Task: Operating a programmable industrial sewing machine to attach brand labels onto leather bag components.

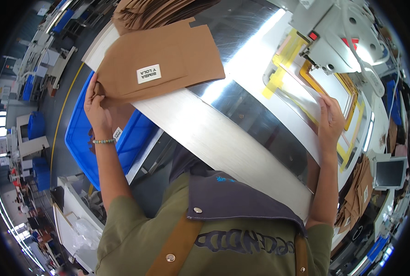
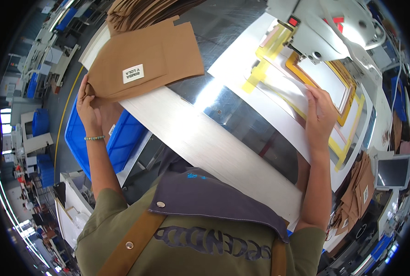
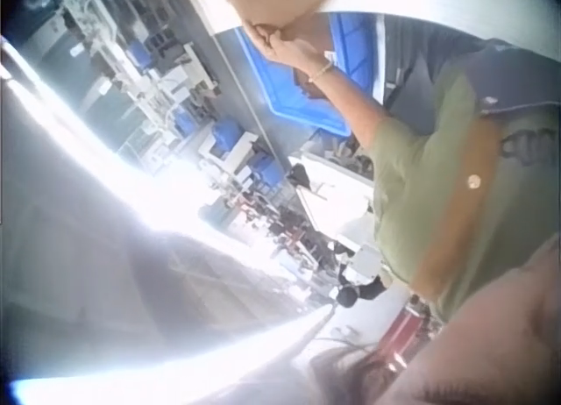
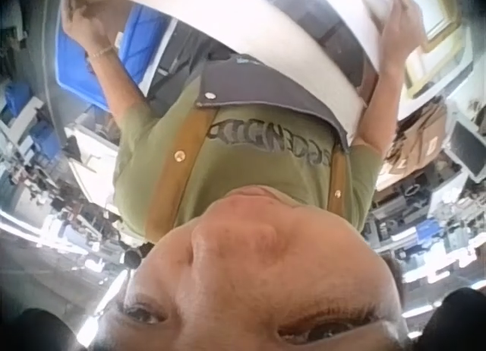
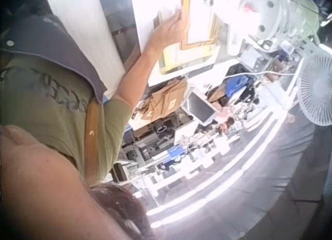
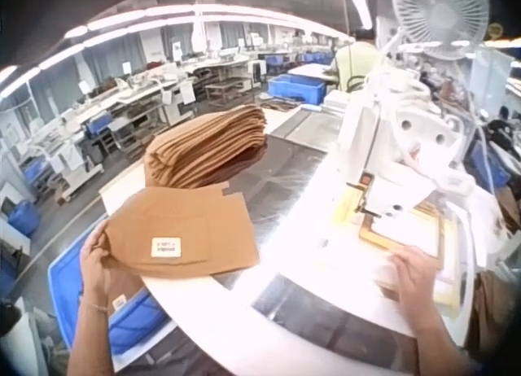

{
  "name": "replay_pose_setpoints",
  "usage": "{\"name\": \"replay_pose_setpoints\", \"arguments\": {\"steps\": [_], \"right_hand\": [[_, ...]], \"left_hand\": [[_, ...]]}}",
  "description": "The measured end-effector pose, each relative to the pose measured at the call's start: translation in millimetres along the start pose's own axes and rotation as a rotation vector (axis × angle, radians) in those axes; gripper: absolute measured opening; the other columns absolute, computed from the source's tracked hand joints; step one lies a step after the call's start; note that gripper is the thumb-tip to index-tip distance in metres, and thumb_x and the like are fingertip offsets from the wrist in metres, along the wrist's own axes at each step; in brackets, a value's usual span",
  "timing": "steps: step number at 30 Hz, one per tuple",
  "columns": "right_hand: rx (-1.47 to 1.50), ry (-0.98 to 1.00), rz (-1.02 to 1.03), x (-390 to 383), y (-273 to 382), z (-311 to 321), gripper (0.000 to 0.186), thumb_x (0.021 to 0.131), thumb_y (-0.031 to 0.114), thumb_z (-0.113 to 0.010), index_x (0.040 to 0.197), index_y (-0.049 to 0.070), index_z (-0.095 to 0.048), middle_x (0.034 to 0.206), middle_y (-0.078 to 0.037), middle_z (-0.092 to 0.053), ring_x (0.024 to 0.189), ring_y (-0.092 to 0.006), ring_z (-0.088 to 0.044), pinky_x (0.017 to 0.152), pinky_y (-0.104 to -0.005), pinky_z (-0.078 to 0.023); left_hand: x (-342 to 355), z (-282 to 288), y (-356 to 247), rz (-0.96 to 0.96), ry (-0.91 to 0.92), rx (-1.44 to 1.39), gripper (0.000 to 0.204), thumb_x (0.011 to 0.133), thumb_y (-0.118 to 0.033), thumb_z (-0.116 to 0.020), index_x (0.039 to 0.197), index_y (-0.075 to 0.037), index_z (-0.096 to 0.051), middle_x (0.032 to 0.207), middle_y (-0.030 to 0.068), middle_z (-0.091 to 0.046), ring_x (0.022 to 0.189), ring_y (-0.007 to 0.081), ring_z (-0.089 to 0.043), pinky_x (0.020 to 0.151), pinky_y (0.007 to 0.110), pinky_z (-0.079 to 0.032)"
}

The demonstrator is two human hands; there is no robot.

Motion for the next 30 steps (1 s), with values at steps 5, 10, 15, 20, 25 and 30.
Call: {"name": "replay_pose_setpoints", "arguments": {"steps": [5,10,15,20,25,30], "right_hand": [[0.093,-0.057,-0.066,0,-13,4,0.020,0.105,0.008,-0.064,0.118,-0.003,-0.074,0.111,-0.009,-0.075,0.106,-0.0148,-0.067,0.097,-0.0282,-0.050],[0.041,-0.032,-0.053,0,-17,16,0.021,0.108,0.011,-0.062,0.121,-0.001,-0.074,0.116,-0.007,-0.074,0.110,-0.0140,-0.067,0.096,-0.0262,-0.050],[0.266,-0.131,-0.052,-2,-4,41,0.026,0.111,0.010,-0.056,0.129,0.004,-0.074,0.109,-0.003,-0.068,0.085,-0.0065,-0.056,0.072,-0.0195,-0.044],[0.457,-0.178,-0.109,-9,3,69,0.029,0.110,0.003,-0.054,0.132,0.000,-0.072,0.099,-0.001,-0.060,0.075,-0.0035,-0.043,0.063,-0.0179,-0.034],[0.694,-0.081,0.091,-16,19,118,0.032,0.107,0.017,-0.048,0.121,-0.002,-0.070,0.097,-0.012,-0.057,0.076,-0.0122,-0.046,0.061,-0.0265,-0.034],[1.136,0.138,0.330,-22,68,188,0.024,0.096,0.030,-0.056,0.089,0.008,-0.061,0.076,0.000,-0.040,0.058,-0.0112,-0.028,0.058,-0.0312,-0.025]], "left_hand": [[0,97,8,0.019,-0.364,0.155,0.064,0.085,0.017,-0.038,0.143,0.006,-0.064,0.138,0.0121,-0.068,0.128,0.0197,-0.064,0.112,0.030,-0.047],[-36,180,43,0.097,-0.472,0.328,0.064,0.085,0.020,-0.036,0.139,0.006,-0.066,0.131,0.0092,-0.071,0.115,0.0176,-0.067,0.103,0.026,-0.050],[-66,270,103,0.416,-0.302,0.764,0.065,0.085,0.011,-0.043,0.146,0.002,-0.062,0.144,0.0190,-0.065,0.131,0.0249,-0.064,0.110,0.031,-0.049],[-73,345,150,0.625,-0.094,1.211,0.065,0.083,-0.009,-0.074,0.146,0.003,-0.062,0.137,0.0226,-0.070,0.128,0.0320,-0.067,0.111,0.037,-0.050],[-61,357,171,0.569,0.030,1.299,0.073,0.081,-0.016,-0.080,0.147,0.005,-0.058,0.137,0.0248,-0.070,0.127,0.0340,-0.068,0.109,0.041,-0.052],[-66,354,171,0.965,0.050,1.444,0.058,0.088,-0.026,-0.077,0.133,0.008,-0.068,0.122,0.0194,-0.076,0.106,0.0304,-0.075,0.095,0.036,-0.057]]}}
Point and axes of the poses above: each hand's wrist, its own x-axis towards the middle knuckle, its own z-axis out of the back of the hand, y = z × x, the point moved 2 cm from there along x, towards the middle knuckle
